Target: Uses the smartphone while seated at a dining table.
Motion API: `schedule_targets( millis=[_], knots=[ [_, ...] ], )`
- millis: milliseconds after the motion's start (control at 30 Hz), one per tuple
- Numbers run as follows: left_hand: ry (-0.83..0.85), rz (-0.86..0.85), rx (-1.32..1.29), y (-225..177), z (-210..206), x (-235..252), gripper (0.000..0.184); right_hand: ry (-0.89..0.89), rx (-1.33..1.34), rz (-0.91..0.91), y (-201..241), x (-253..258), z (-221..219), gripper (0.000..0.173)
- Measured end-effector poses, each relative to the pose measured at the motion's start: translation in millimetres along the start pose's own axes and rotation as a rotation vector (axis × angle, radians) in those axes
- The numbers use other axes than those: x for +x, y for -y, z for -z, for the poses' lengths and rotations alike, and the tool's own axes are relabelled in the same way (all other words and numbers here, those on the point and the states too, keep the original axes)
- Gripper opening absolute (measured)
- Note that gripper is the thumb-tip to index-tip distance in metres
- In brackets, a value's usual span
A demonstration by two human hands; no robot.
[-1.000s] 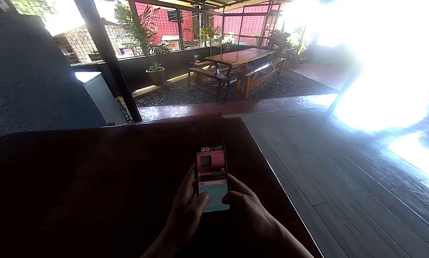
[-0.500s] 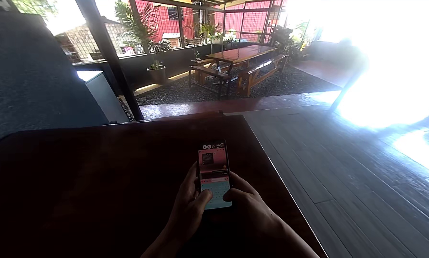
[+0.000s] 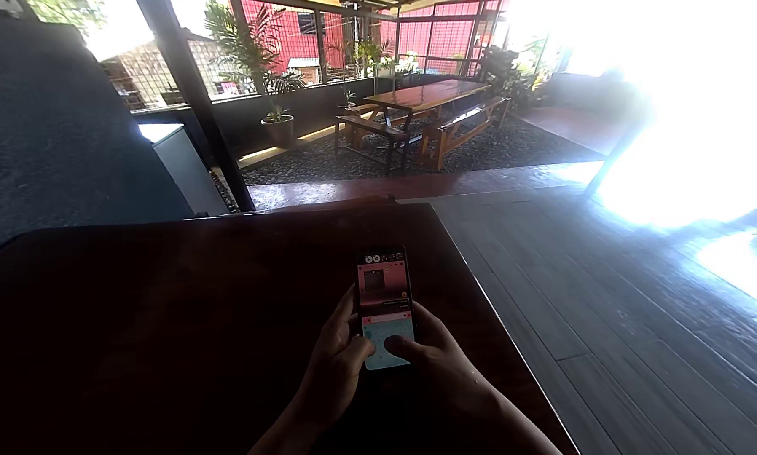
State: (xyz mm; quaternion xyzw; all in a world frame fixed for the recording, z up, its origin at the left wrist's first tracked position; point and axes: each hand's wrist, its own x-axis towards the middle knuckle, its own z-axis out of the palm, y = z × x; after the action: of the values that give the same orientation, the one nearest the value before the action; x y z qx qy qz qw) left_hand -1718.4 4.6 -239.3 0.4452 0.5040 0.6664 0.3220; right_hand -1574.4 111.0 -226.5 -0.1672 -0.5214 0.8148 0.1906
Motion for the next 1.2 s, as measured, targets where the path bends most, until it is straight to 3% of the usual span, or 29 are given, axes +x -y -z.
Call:
schedule_targets(
  millis=[233,1200],
  knots=[
    [-0.016,-0.01,0.001,2.3,1.1,-0.8,0.073,0.04,-0.039,-0.018,1.7,-1.3,-1.9,0.06],
    [0.001,0.053,0.009,0.4,-0.9,-2.6,0.084,0.048,0.005,-0.014,1.3,-1.1,-0.2,0.056]
  ],
)
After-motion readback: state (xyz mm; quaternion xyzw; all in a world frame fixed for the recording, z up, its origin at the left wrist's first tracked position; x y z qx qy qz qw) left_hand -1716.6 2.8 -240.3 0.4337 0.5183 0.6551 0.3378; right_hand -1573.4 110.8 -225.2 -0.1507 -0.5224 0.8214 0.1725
